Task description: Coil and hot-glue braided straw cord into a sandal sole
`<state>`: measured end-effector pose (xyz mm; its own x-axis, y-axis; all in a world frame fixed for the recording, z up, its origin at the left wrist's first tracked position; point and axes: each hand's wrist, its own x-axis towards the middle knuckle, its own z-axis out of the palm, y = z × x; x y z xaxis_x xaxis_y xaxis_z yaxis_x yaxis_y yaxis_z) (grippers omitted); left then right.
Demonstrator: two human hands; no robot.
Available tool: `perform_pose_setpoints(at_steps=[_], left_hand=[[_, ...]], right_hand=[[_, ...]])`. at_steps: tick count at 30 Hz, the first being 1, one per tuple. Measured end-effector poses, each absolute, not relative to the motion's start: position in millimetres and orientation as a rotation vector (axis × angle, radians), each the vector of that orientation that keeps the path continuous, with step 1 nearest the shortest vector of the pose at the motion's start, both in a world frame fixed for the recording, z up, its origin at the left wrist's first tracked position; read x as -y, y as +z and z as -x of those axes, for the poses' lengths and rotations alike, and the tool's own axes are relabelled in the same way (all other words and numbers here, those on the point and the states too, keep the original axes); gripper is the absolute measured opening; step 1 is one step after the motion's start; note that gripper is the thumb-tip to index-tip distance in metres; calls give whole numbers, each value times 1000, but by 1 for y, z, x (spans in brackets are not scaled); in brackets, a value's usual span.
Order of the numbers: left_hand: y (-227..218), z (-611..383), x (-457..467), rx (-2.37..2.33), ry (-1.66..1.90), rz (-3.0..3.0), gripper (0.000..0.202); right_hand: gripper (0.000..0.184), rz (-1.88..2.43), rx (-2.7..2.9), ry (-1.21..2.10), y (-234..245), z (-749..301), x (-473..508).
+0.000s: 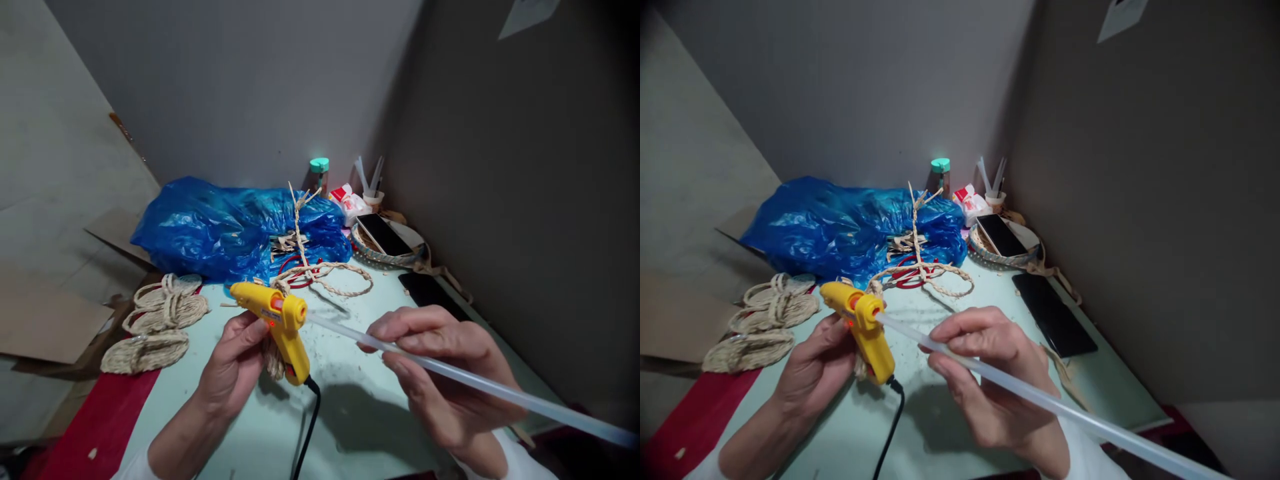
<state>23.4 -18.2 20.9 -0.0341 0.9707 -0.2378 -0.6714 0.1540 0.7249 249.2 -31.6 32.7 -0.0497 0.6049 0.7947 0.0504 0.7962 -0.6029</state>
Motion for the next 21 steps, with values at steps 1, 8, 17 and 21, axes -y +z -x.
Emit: perform_pose_setpoints(at_steps=[1,8,17,21], left_hand=[[21,-23,18,-838,1394,-457,35],[19,-24,15,-872,1367,-478,34],[15,-25,15,-860,1358,-505,31],[13,-27,15,-843,1327,-474,27]], right_hand=[[41,547,1574,503,33,-249,31],[31,645,1575,524,38,-246,31],[23,820,1683,488,40,-254,33],[21,825,1724,441,38,-255,34]])
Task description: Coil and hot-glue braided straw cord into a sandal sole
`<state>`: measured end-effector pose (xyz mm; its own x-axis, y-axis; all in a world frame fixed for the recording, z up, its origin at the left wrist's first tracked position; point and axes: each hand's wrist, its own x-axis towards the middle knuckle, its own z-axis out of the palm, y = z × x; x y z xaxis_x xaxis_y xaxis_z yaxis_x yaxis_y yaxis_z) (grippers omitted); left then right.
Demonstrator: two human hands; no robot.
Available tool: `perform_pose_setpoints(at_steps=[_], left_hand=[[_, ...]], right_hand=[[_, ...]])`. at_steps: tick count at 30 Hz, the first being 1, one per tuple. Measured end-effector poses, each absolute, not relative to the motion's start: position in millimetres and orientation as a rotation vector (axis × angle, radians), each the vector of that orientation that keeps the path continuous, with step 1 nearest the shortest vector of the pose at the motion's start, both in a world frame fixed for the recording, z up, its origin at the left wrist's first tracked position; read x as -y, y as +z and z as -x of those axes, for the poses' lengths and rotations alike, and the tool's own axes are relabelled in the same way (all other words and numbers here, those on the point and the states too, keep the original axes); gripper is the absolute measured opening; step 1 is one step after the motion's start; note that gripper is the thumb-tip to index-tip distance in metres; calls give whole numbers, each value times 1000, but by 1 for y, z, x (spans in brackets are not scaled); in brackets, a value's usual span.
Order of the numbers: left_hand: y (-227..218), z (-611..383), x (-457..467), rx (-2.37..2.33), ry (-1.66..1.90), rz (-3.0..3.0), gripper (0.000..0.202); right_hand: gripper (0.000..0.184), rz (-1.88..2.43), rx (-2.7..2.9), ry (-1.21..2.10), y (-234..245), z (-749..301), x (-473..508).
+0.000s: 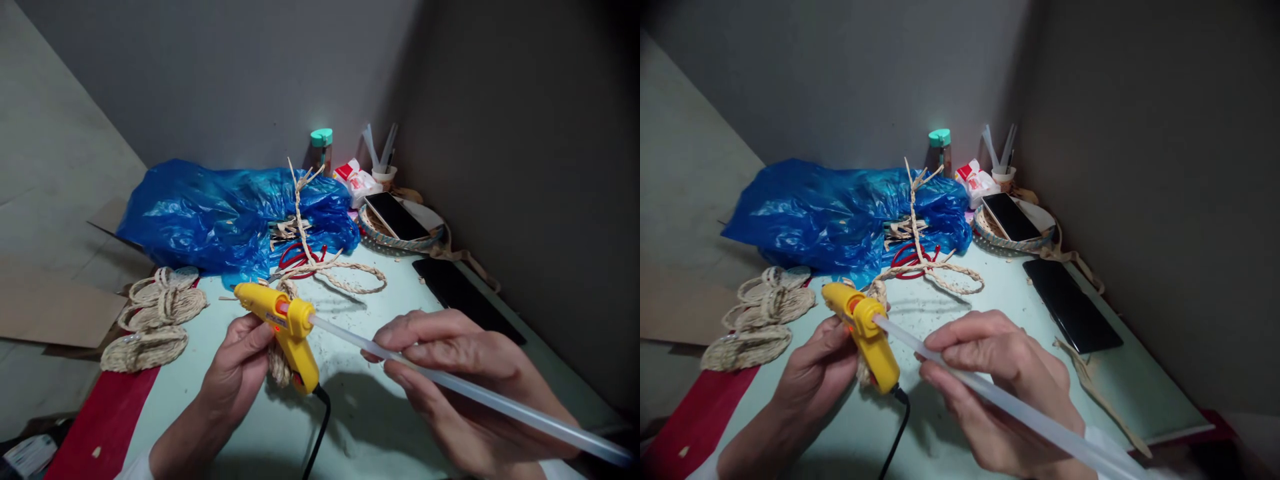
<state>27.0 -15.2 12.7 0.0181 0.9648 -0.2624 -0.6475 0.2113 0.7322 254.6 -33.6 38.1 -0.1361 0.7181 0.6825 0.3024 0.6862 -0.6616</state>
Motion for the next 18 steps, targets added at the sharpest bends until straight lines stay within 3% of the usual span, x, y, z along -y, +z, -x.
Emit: perform_pose_setpoints(at_steps=[6,18], left_hand=[[11,-27,15,-878,1310,-504,24],[8,-26,21,-893,1245,-660,17]], right_hand=[[25,800,1574,568,35,-249,32],[18,696,1192,936,25,-231,23]])
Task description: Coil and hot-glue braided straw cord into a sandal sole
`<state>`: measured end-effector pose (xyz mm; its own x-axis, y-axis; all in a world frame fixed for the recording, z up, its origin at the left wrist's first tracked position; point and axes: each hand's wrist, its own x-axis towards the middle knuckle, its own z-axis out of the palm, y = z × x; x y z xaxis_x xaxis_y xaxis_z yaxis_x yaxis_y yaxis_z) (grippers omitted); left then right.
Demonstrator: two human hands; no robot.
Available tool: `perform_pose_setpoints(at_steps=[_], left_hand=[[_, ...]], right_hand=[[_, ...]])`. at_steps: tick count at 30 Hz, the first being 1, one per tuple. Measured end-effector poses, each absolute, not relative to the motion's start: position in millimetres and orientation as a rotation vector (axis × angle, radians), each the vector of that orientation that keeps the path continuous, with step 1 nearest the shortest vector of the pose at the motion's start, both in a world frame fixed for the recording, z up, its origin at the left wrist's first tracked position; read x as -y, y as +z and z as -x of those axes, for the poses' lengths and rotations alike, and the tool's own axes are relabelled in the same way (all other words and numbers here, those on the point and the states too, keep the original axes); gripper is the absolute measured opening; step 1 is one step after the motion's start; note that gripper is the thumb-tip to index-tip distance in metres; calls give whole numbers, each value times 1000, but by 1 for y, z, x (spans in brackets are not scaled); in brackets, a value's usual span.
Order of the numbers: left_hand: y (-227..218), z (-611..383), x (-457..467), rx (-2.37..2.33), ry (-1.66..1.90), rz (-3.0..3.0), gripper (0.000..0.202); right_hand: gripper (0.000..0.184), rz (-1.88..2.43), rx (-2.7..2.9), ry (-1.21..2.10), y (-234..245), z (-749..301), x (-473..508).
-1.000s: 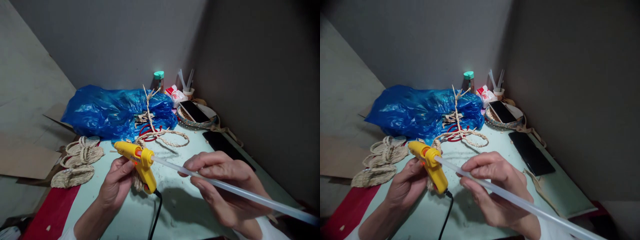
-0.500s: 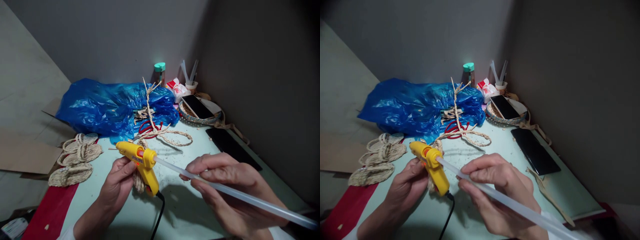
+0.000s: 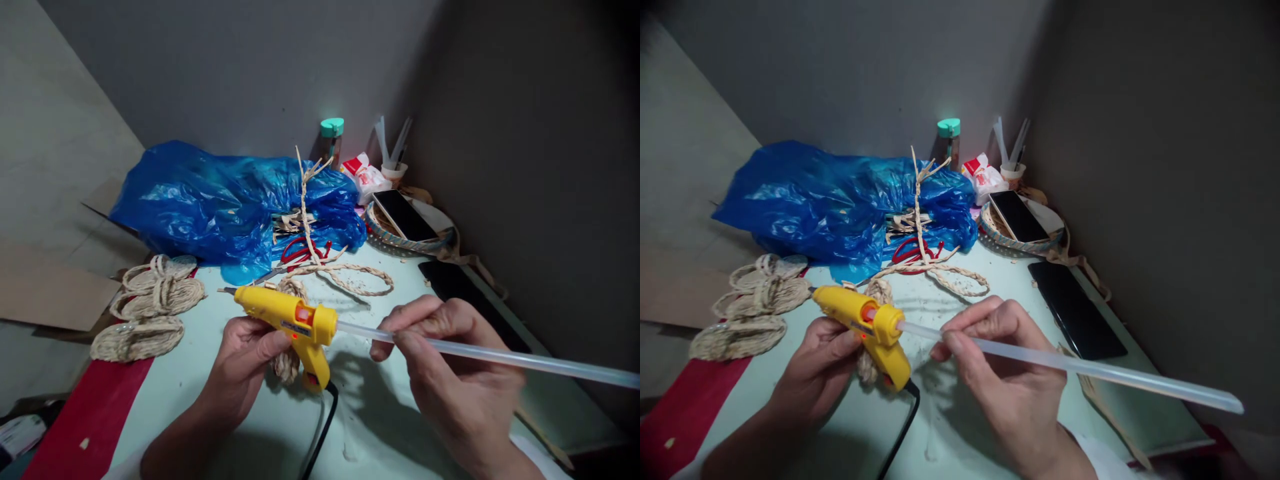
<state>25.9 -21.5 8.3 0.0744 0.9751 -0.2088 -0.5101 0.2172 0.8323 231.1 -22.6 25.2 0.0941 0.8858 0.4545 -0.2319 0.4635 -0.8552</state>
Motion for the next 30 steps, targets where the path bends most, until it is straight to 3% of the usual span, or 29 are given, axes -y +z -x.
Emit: perform_pose_setpoints(at_steps=[7,16,23,25,28,30], left_hand=[[1,-24,23,-922,1229,-708,23],[7,-25,25,-1007,1200,-720,23],[7,-24,24,-990,1213,-720,23],[8,-24,24,-994,1212,-737,23],[8,-24,26,-979,1194,-746,22],[8,-26,27,-970,1174,-740,22]], right_hand=[[12,752,1186,982,18,-231,20],[21,751,1333,1019,13,-235,18],[17,721,1274,1140,15,-229,19],[8,739,1286,1110,16,-230,19],[30,745,1433,970,20,-234,19],[33,783,1591,832,23,-235,19]])
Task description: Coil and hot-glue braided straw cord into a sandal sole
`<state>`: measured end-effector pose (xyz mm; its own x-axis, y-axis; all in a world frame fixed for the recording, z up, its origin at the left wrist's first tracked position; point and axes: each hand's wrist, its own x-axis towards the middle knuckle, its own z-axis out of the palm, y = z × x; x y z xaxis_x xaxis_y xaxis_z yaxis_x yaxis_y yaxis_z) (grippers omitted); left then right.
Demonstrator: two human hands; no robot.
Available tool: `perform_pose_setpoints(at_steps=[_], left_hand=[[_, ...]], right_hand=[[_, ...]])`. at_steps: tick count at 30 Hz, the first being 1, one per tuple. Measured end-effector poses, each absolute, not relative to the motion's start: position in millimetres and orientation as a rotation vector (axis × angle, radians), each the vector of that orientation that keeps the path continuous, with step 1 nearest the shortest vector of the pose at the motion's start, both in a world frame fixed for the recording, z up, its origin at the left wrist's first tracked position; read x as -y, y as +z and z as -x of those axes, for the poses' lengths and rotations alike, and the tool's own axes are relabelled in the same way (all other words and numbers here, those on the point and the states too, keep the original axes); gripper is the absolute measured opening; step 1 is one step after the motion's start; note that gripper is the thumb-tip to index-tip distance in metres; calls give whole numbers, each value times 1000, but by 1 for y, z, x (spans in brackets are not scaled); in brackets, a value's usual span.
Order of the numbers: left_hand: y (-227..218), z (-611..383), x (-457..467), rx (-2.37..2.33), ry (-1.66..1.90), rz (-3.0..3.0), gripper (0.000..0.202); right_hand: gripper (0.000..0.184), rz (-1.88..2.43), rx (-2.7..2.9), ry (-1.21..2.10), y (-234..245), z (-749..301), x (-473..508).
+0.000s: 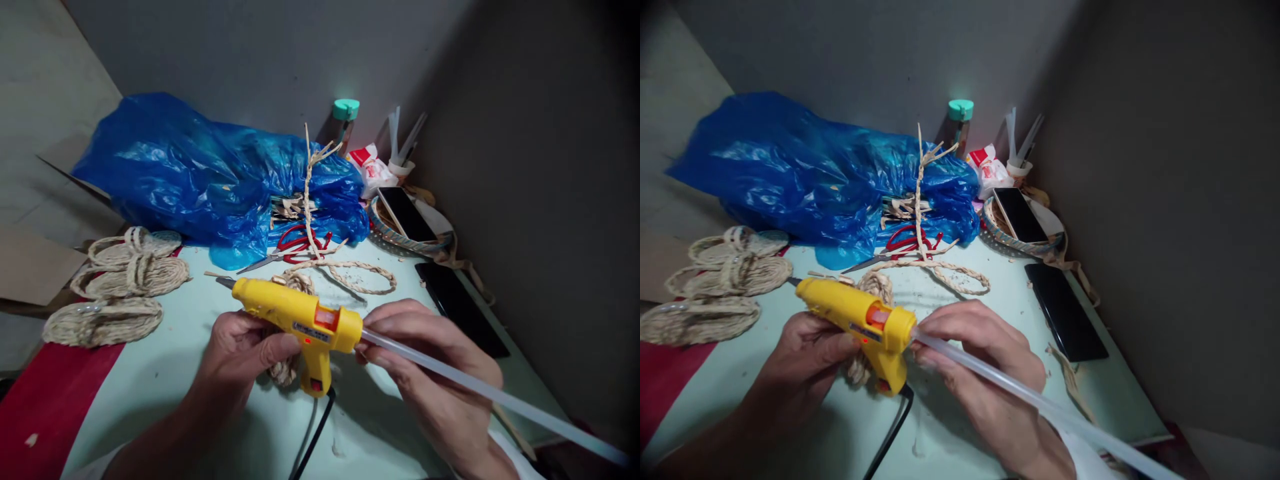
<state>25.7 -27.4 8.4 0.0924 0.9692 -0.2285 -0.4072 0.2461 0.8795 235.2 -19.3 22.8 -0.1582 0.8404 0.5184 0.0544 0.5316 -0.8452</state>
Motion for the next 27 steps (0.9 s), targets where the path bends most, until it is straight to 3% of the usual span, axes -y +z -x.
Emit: perform_pose_setpoints(at_steps=[5,19,27], left_hand=[[10,-28,30,-1049,1168,-695,24],[7,-27,33,-1058,1168,-761,21],[7,-25,33,-1050,1214,-859,23]], right_hand=[[26,837,1699,595,29,-237,22],[9,870,1586,878,37,-236,17],[14,864,1529,960,27,-229,21]])
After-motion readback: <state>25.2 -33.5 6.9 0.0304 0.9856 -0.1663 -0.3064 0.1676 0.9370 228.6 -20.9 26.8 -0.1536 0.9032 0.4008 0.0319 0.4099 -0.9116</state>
